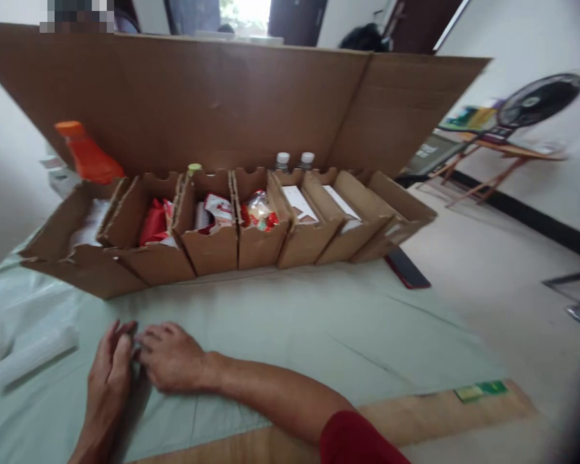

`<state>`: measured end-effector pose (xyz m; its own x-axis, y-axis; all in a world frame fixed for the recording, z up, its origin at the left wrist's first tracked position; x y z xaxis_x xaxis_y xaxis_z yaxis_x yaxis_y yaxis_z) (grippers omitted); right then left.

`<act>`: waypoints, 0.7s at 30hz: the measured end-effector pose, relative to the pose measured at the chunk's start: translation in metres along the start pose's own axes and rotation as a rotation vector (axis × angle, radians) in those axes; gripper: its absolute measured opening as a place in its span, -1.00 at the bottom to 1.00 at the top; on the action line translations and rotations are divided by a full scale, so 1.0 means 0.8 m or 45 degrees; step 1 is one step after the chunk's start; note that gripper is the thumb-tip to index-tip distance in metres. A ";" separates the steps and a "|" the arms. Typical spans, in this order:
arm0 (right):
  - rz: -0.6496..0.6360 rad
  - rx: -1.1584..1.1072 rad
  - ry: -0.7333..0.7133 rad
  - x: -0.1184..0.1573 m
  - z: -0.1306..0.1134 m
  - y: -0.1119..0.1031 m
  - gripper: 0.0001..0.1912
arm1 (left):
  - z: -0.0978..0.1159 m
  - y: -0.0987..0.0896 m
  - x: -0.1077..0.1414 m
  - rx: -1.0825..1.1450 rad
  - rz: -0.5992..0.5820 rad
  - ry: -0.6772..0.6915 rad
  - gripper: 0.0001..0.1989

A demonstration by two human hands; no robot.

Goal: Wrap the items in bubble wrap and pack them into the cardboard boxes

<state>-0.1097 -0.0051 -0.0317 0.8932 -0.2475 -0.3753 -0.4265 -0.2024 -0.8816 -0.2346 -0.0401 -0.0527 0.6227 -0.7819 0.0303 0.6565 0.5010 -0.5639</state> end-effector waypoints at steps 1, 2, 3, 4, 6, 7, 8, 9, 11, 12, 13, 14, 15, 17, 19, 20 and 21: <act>-0.043 0.078 -0.101 0.021 -0.022 -0.003 -0.81 | -0.006 0.002 0.013 -0.069 -0.037 0.016 -0.38; -0.067 0.112 -0.175 0.046 -0.041 -0.008 -0.79 | -0.008 0.004 0.024 -0.129 -0.070 0.033 -0.39; -0.074 0.084 -0.226 0.073 -0.058 -0.014 -0.80 | -0.007 0.007 0.032 -0.182 -0.086 0.060 -0.40; -0.086 0.009 -0.262 0.104 -0.071 -0.020 -0.81 | -0.002 0.010 0.039 -0.235 -0.093 0.119 -0.40; -0.146 -0.271 -0.274 0.167 -0.086 -0.039 -0.86 | 0.010 0.022 0.050 -0.333 -0.107 0.228 -0.41; -0.173 -0.448 -0.216 0.199 -0.085 -0.054 -0.86 | 0.016 0.030 0.054 -0.375 -0.113 0.264 -0.41; -0.172 -0.607 -0.104 0.229 -0.078 -0.074 -0.85 | 0.022 0.040 0.056 -0.400 -0.117 0.290 -0.40; -0.142 -0.730 0.064 0.259 -0.065 -0.100 -0.82 | 0.028 0.051 0.058 -0.403 -0.123 0.309 -0.40; 0.128 -0.697 0.542 0.319 -0.018 -0.179 -0.76 | 0.044 0.080 0.060 -0.361 -0.152 0.364 -0.42; 0.274 -0.589 0.760 0.349 0.006 -0.227 -0.74 | 0.056 0.099 0.061 -0.327 -0.178 0.418 -0.45; 0.410 -0.472 0.921 0.375 0.027 -0.278 -0.74 | 0.069 0.119 0.064 -0.296 -0.212 0.486 -0.48; 0.527 -0.338 1.023 0.397 0.047 -0.330 -0.74 | 0.084 0.141 0.068 -0.275 -0.243 0.568 -0.51; 0.660 -0.159 1.119 0.416 0.066 -0.382 -0.74 | 0.099 0.162 0.074 -0.262 -0.264 0.661 -0.54; 0.802 0.179 1.255 0.439 0.104 -0.471 -0.70 | 0.127 0.200 0.090 -0.239 -0.264 0.849 -0.59; 0.707 0.394 1.310 0.441 0.150 -0.529 -0.67 | 0.145 0.228 0.107 -0.238 -0.247 0.998 -0.63; 0.574 0.435 1.331 0.437 0.177 -0.544 -0.67 | 0.149 0.239 0.114 -0.253 -0.251 1.051 -0.64; 0.397 0.452 1.350 0.432 0.206 -0.551 -0.67 | 0.150 0.247 0.119 -0.274 -0.255 1.085 -0.65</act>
<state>0.4102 0.1545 0.1800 0.1174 -0.9432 -0.3107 -0.3930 0.2432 -0.8868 0.0054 0.0290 -0.0617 -0.0781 -0.8999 -0.4292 0.5719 0.3122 -0.7586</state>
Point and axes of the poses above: each hand's wrist, its own x-axis away from the middle knuckle, its own y-axis out of the palm, z = x × y, the point moved 7 cm from there along -x, towards the middle knuckle, and after that the axes turned 9 degrees about -y, right-handed, at the moved point
